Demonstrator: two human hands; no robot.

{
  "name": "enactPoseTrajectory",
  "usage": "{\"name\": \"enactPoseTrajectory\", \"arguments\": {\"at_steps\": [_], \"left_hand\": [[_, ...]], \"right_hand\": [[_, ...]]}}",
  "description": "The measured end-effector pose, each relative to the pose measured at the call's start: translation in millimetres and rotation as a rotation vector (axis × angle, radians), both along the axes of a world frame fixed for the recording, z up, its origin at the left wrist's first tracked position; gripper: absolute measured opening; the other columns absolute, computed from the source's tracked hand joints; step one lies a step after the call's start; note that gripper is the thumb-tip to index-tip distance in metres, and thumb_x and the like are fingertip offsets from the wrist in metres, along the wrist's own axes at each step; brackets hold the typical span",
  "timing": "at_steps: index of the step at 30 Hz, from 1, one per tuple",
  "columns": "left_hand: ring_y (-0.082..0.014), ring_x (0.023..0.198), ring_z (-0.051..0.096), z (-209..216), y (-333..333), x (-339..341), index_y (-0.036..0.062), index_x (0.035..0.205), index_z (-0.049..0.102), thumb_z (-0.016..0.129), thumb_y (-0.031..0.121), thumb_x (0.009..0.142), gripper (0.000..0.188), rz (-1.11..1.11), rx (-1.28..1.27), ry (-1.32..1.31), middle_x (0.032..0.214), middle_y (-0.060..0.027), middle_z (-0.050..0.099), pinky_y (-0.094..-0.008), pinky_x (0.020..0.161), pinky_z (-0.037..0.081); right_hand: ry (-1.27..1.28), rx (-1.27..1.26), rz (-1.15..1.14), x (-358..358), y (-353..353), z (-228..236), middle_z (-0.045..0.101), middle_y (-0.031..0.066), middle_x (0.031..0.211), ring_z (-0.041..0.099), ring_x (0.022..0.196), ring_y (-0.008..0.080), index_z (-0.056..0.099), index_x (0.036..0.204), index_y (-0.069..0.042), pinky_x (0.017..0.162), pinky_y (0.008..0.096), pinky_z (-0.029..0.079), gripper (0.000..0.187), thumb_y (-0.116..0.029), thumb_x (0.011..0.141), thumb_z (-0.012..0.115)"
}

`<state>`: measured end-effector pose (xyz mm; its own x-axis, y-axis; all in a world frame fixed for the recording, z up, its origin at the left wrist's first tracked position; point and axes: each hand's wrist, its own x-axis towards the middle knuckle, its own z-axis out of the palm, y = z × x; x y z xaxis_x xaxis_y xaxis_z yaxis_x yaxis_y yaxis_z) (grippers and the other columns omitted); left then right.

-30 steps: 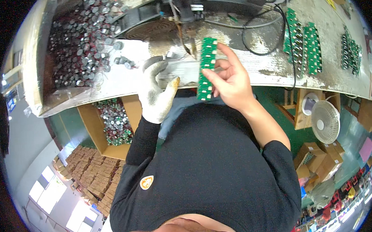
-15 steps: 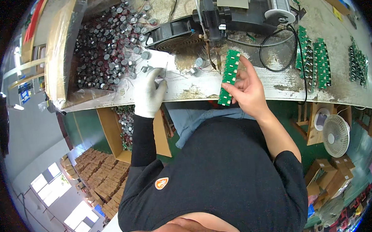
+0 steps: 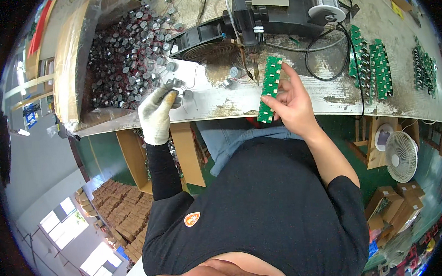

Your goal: The person attaches wires from small electronic components to green circuit boards using a soldering machine on the workbench.

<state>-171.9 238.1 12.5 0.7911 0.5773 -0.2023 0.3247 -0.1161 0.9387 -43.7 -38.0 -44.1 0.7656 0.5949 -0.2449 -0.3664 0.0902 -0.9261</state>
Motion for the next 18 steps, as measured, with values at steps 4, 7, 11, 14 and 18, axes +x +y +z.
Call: {"name": "enactPoseTrajectory", "arguments": {"at_steps": [4,7,11,14,18], "left_hand": [[-0.0136,0.072,0.064,-3.0,1.8,-6.0,-0.0088,0.109,0.061,0.06,0.005,0.09,0.024,0.145,-0.04,-0.128,0.088,-0.0108,0.066,-0.0258,0.066,0.053],[-0.0137,0.064,0.061,3.0,1.2,-6.9,-0.0076,0.108,0.061,0.06,0.011,0.092,0.024,0.219,-0.114,-0.247,0.086,-0.0117,0.065,-0.0242,0.056,0.049],[-0.0129,0.063,0.06,8.4,-10.2,-1.8,-0.0067,0.106,0.06,0.057,0.018,0.094,0.027,0.2,-0.212,-0.287,0.087,-0.0124,0.065,-0.0231,0.053,0.046],[-0.0133,0.065,0.062,-1.8,-28.5,4.5,-0.0062,0.11,0.058,0.057,0.019,0.094,0.03,0.169,-0.198,-0.166,0.087,-0.0126,0.066,-0.0235,0.057,0.05],[-0.0146,0.072,0.063,-22.8,-65.9,8.3,-0.0044,0.111,0.059,0.062,0.019,0.091,0.031,0.158,-0.355,-0.105,0.089,-0.011,0.066,-0.0247,0.064,0.052]], "right_hand": [[0.003,0.008,0.007,0.9,-0.4,-0.5,0.057,0.0149,0.099,0.059,0.063,0.0101,0.016,0.144,-0.001,0.045,0.0201,0.044,0.079,0.002,0.083,0.065],[-0.004,0.0,0.011,1.5,-1.2,2.0,0.058,0.0149,0.099,0.059,0.063,0.01,0.017,0.144,-0.001,0.046,0.0201,0.044,0.078,0.002,0.083,0.065],[-0.027,0.003,0.025,0.0,-3.5,0.6,0.057,0.015,0.102,0.058,0.065,0.0102,0.016,0.145,-0.002,0.049,0.0207,0.045,0.08,0.003,0.082,0.065],[-0.028,0.053,0.027,-2.9,-5.1,-3.2,0.055,0.0153,0.107,0.058,0.067,0.0104,0.015,0.146,-0.003,0.051,0.0213,0.046,0.083,0.005,0.081,0.065],[0.009,0.063,0.059,-2.1,-7.2,-2.0,0.056,0.0152,0.107,0.059,0.069,0.011,0.016,0.147,-0.007,0.053,0.022,0.048,0.084,0.007,0.081,0.064]]}}
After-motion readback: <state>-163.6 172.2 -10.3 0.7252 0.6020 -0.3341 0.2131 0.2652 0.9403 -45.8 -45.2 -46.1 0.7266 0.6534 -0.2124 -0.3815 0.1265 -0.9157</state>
